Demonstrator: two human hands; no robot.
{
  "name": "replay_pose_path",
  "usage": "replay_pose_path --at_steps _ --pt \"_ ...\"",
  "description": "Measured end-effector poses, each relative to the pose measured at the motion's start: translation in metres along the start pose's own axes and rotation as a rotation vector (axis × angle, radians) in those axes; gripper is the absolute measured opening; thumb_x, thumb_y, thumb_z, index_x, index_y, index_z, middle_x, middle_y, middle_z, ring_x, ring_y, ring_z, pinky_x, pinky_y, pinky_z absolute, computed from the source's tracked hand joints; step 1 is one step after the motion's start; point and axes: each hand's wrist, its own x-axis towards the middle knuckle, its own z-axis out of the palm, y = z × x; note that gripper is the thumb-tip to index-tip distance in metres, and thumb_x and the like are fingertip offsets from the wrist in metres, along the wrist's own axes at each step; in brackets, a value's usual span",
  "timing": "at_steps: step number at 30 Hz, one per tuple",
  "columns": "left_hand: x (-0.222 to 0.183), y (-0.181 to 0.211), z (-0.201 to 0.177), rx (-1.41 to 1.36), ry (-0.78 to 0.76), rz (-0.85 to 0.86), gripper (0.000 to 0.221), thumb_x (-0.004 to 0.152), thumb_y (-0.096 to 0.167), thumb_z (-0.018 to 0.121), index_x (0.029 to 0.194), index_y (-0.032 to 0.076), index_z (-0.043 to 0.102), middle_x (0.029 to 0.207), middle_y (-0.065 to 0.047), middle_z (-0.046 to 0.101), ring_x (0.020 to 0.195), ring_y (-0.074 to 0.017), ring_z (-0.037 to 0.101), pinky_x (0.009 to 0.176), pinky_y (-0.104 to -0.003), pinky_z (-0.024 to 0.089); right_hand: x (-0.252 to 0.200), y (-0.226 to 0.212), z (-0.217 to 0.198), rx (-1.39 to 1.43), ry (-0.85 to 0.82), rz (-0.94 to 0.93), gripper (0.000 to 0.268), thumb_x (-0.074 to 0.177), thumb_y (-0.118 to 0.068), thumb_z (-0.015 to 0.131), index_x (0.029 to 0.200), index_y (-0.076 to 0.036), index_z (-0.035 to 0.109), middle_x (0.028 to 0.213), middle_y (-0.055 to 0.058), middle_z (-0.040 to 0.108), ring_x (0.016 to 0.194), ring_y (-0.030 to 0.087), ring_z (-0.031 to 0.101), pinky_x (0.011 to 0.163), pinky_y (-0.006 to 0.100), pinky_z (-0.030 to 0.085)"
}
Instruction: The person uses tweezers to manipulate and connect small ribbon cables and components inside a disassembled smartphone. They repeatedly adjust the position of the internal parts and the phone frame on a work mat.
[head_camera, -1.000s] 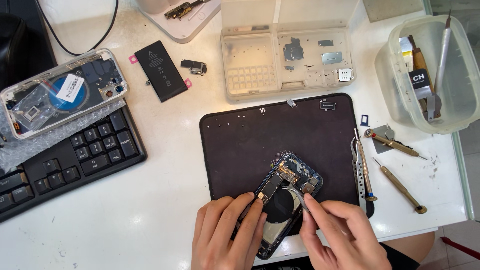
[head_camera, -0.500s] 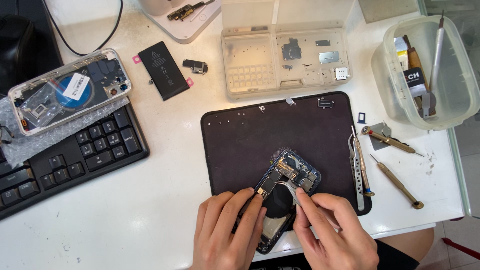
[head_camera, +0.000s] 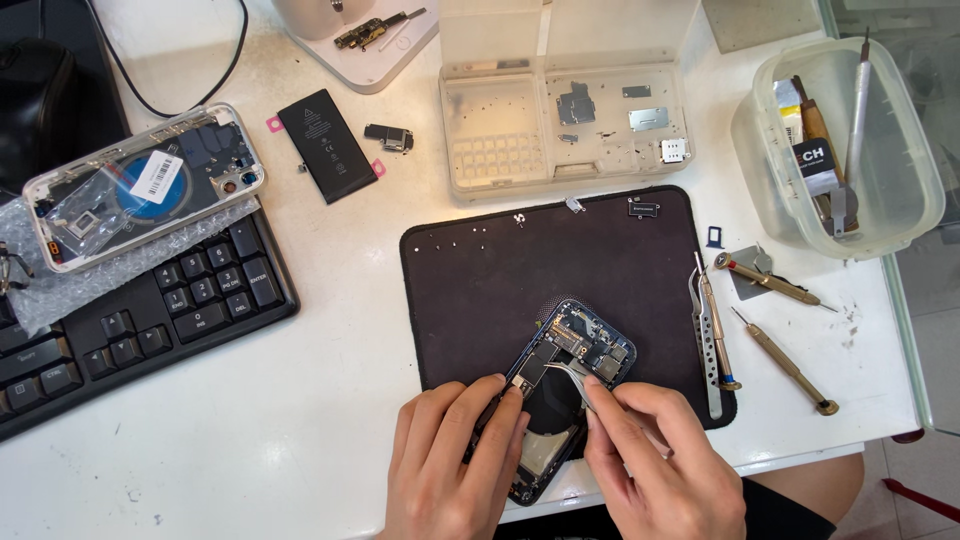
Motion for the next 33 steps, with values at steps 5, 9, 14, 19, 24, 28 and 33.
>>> replay_pose_path --at_steps 5,9,14,19,24,28,33 --pt "-0.001 -0.001 0.001 -0.011 -0.008 -0.001 0.027 0.079 0.009 0.082 0.104 0.001 0.077 0.109 -0.014 0.071 0.098 -0.0269 0.067 0.082 -0.043 0.053 0.000 -0.001 0.001 0.033 0.018 0.032 0.036 0.076 0.005 0.076 0.111 0.001 0.075 0.098 0.011 0.070 0.086 0.017 0.078 0.072 0.028 0.061" --pt "-0.003 -0.002 0.002 -0.011 -0.008 -0.002 0.027 0.079 0.010 0.082 0.104 0.001 0.077 0.109 -0.014 0.071 0.099 -0.0272 0.067 0.081 -0.043 0.053 -0.001 -0.001 0.002 0.031 0.011 0.038 0.035 0.077 0.005 0.076 0.112 0.001 0.075 0.098 0.011 0.070 0.087 0.017 0.078 0.073 0.028 0.063" --pt "-0.004 -0.001 0.004 0.006 -0.009 -0.012 0.025 0.079 0.010 0.082 0.102 0.001 0.077 0.109 -0.014 0.071 0.099 -0.0267 0.067 0.082 -0.043 0.054 -0.006 0.003 0.003 -0.002 -0.023 -0.028 0.038 0.077 0.003 0.076 0.115 0.003 0.073 0.099 0.014 0.069 0.084 0.017 0.076 0.070 0.028 0.065" --pt "-0.003 -0.001 0.004 0.005 -0.011 -0.013 0.025 0.079 0.009 0.083 0.101 0.001 0.077 0.108 -0.014 0.071 0.098 -0.0268 0.067 0.081 -0.043 0.054 -0.009 0.008 0.005 -0.042 -0.057 -0.087 0.038 0.078 0.002 0.076 0.116 0.004 0.072 0.102 0.016 0.068 0.084 0.018 0.075 0.069 0.029 0.064" --pt "-0.003 -0.001 0.002 -0.003 0.003 -0.003 0.026 0.080 0.009 0.082 0.103 0.000 0.077 0.109 -0.014 0.071 0.099 -0.0271 0.067 0.082 -0.043 0.054 -0.010 0.004 0.007 -0.063 -0.001 -0.043 0.036 0.079 0.001 0.076 0.115 0.001 0.074 0.101 0.014 0.069 0.087 0.018 0.076 0.074 0.030 0.065" --pt "-0.003 -0.001 0.003 -0.005 -0.011 -0.012 0.025 0.079 0.010 0.082 0.102 0.001 0.077 0.108 -0.014 0.071 0.098 -0.0267 0.067 0.081 -0.042 0.054 -0.011 0.000 0.006 -0.060 0.030 0.013 0.034 0.078 0.001 0.077 0.112 -0.001 0.075 0.099 0.012 0.071 0.085 0.017 0.076 0.073 0.029 0.065" --pt "-0.003 -0.001 0.003 -0.002 0.001 -0.011 0.026 0.079 0.010 0.082 0.102 0.001 0.077 0.108 -0.014 0.071 0.098 -0.0266 0.067 0.081 -0.042 0.054 -0.010 0.000 0.006 -0.055 0.026 -0.001 0.033 0.078 0.001 0.077 0.112 -0.001 0.076 0.099 0.012 0.071 0.086 0.017 0.076 0.073 0.029 0.066"
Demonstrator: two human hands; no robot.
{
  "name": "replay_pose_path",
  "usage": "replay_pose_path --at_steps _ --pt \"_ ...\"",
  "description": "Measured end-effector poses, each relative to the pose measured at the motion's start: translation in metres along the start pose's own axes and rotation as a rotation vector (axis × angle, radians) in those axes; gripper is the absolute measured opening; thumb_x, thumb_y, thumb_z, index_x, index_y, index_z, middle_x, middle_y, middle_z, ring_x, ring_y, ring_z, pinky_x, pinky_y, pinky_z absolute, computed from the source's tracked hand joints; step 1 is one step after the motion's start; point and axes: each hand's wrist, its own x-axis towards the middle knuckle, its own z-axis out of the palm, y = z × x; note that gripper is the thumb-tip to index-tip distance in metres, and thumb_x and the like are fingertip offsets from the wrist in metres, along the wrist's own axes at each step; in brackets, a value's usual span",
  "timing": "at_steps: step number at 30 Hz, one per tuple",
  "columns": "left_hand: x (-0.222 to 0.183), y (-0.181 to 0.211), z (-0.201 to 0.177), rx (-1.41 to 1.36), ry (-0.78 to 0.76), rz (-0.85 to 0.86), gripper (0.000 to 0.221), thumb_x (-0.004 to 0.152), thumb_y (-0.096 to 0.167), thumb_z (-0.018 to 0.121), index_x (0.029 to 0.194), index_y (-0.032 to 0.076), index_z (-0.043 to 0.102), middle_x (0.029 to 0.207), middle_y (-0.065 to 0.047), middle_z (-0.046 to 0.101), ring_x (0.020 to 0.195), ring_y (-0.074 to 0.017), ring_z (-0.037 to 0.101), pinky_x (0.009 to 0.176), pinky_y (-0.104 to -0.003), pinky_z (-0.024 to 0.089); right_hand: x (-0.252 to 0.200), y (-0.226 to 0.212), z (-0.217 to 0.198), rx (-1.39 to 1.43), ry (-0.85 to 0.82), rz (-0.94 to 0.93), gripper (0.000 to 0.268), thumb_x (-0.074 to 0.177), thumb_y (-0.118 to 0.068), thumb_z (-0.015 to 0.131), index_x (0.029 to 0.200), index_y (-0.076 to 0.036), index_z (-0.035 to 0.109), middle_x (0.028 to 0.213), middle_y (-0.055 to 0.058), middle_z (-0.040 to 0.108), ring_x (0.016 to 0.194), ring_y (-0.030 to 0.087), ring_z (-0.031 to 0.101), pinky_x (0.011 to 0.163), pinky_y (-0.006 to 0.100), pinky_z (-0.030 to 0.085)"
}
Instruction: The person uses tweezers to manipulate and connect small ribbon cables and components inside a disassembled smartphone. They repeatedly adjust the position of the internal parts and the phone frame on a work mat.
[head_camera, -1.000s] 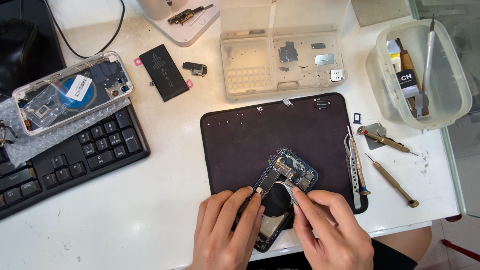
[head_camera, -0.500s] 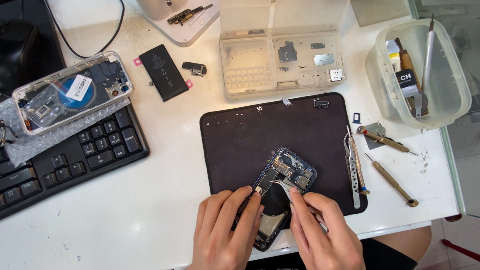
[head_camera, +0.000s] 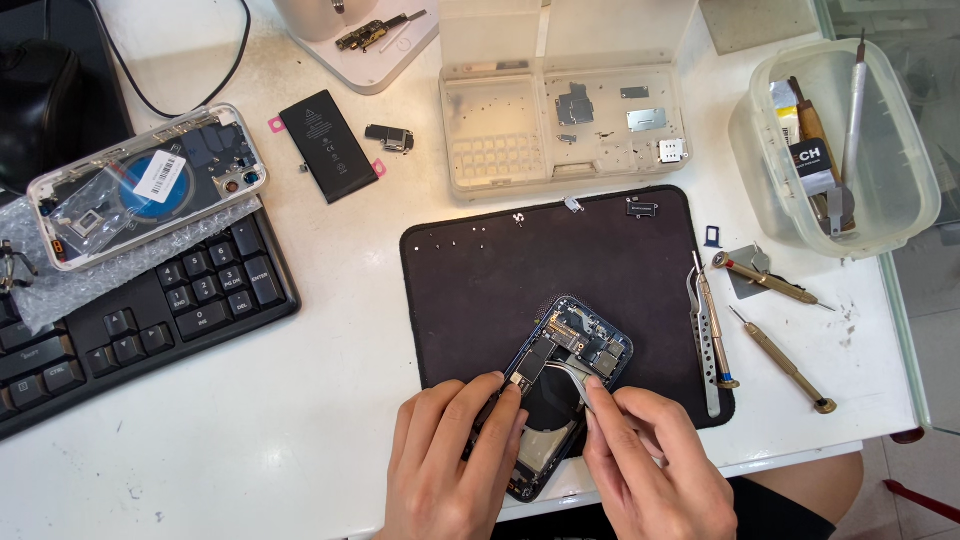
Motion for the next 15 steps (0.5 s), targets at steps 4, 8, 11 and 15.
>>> replay_pose_path --at_steps 4,8,11,15 --pt "-0.0003 -0.0001 -0.0005 0.002 -0.002 -0.002 0.025 0.079 0.010 0.083 0.102 0.001 0.077 0.108 -0.014 0.071 0.097 -0.0259 0.067 0.080 -0.042 0.054 -0.0007 0.0015 -0.0004 -0.003 -0.018 -0.008 0.035 0.078 0.000 0.077 0.112 0.000 0.075 0.099 0.013 0.071 0.086 0.017 0.076 0.072 0.029 0.065" --pt "0.0002 -0.0004 -0.0006 0.001 -0.002 0.001 0.025 0.079 0.009 0.083 0.102 0.001 0.077 0.108 -0.014 0.071 0.097 -0.0260 0.067 0.079 -0.042 0.054 -0.0002 0.0030 -0.0013 -0.019 -0.029 -0.033 0.034 0.078 0.001 0.077 0.112 0.000 0.075 0.100 0.014 0.070 0.087 0.018 0.076 0.073 0.030 0.065" --pt "-0.0002 0.0003 0.0005 0.001 0.000 -0.001 0.025 0.079 0.010 0.083 0.102 0.001 0.077 0.108 -0.014 0.071 0.097 -0.0262 0.067 0.079 -0.042 0.054 -0.0010 0.0036 -0.0018 0.013 -0.040 -0.035 0.036 0.078 0.002 0.075 0.114 0.002 0.074 0.100 0.014 0.070 0.086 0.018 0.077 0.073 0.030 0.066" --pt "0.0002 0.0002 -0.0006 0.000 0.009 0.014 0.024 0.079 0.009 0.082 0.102 0.001 0.077 0.108 -0.015 0.071 0.099 -0.0269 0.067 0.080 -0.042 0.054 0.0002 0.0063 -0.0024 0.029 -0.079 -0.057 0.035 0.079 0.003 0.074 0.114 0.004 0.073 0.102 0.015 0.070 0.086 0.019 0.077 0.071 0.029 0.064"
